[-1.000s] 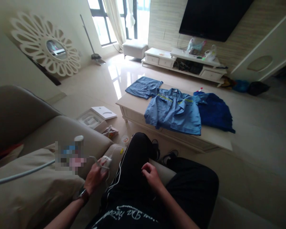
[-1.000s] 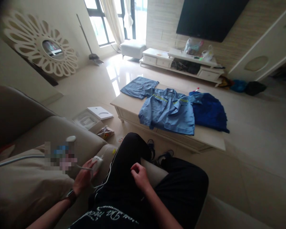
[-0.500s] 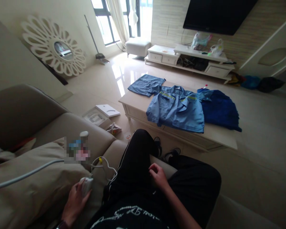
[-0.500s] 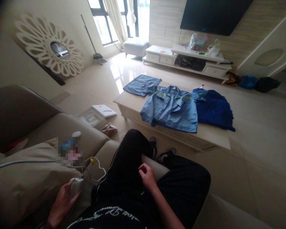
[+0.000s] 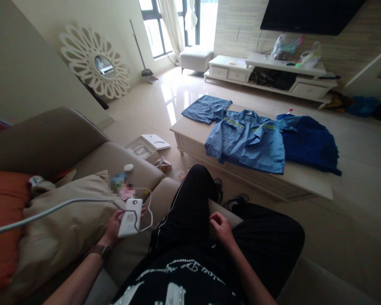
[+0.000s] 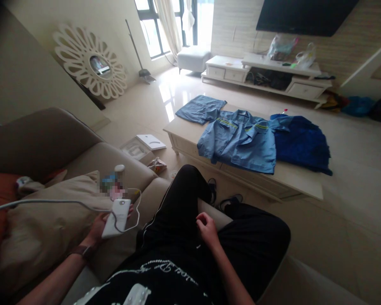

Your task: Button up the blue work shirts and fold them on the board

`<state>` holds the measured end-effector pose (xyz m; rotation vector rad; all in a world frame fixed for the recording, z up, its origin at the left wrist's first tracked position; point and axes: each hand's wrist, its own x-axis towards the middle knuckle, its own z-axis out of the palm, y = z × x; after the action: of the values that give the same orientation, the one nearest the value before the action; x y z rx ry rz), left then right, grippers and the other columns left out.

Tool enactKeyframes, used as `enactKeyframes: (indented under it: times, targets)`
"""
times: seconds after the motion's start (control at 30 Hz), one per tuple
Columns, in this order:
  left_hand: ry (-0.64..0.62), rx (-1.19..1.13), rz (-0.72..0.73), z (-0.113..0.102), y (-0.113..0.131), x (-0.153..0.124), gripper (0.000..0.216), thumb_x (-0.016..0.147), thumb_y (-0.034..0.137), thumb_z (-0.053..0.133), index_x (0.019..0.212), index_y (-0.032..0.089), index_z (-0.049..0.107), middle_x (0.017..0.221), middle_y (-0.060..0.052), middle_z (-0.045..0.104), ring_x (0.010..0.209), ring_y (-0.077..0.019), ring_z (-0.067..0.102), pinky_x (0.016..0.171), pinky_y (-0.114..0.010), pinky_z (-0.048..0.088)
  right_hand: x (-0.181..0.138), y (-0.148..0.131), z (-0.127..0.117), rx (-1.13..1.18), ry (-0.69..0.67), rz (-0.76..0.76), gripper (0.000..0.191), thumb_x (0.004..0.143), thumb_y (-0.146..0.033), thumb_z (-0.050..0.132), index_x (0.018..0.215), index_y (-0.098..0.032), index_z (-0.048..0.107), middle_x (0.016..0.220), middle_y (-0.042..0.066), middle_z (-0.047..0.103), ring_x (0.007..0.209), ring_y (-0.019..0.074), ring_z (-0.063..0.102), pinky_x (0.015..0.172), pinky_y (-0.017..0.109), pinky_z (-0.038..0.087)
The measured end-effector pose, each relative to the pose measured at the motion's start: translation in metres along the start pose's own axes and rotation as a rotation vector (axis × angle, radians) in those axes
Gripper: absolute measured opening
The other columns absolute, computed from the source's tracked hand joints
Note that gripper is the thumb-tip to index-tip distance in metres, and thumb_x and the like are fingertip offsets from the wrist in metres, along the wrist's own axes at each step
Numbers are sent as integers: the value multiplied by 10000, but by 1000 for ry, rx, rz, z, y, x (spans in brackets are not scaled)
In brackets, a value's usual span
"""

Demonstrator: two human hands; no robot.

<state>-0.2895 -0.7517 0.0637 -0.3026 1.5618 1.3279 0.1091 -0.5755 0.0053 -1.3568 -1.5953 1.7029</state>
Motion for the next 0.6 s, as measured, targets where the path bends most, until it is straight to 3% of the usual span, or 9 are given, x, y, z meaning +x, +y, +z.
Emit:
enactKeyframes:
  times: [0.13,0.23,0.4,0.53,0.6]
  targets:
    - [-157,154,-27,18,9,-2,602,776,373,715,1306,94,660,950,-158,787,835,-325,770,717,-404,622,-4,0,3,-92,2,-23,200,805,-381,570,839,-193,630,732,16,625,717,205,601,692,311,459]
    - [-209,298,18,15,3,9,642,693,408,816,1243,102,692,929,-157,784,806,-324,763,684,-374,606,-6,0,5,-163,-12,-42,196,824,-368,549,836,-194,637,745,21,638,735,205,601,702,308,451]
    - [-132,404,-58,-16,-13,38,608,658,516,812,1117,127,728,911,-168,773,765,-348,743,655,-402,581,-10,3,5,-190,-51,-28,190,840,-354,537,848,-194,640,773,25,653,762,205,616,723,306,460]
    - [-74,560,195,-45,-13,55,702,528,545,888,1100,182,704,1024,-115,767,1010,-359,715,845,-401,571,-10,11,3,-216,-60,-13,197,841,-361,535,849,-194,639,772,27,651,764,209,621,717,306,460]
    - [-101,658,254,-53,-12,59,697,489,588,892,1030,188,708,1035,-103,759,1095,-373,676,933,-416,544,-9,13,2,-233,-75,-11,202,843,-361,533,854,-193,645,776,29,657,770,211,626,721,307,460]
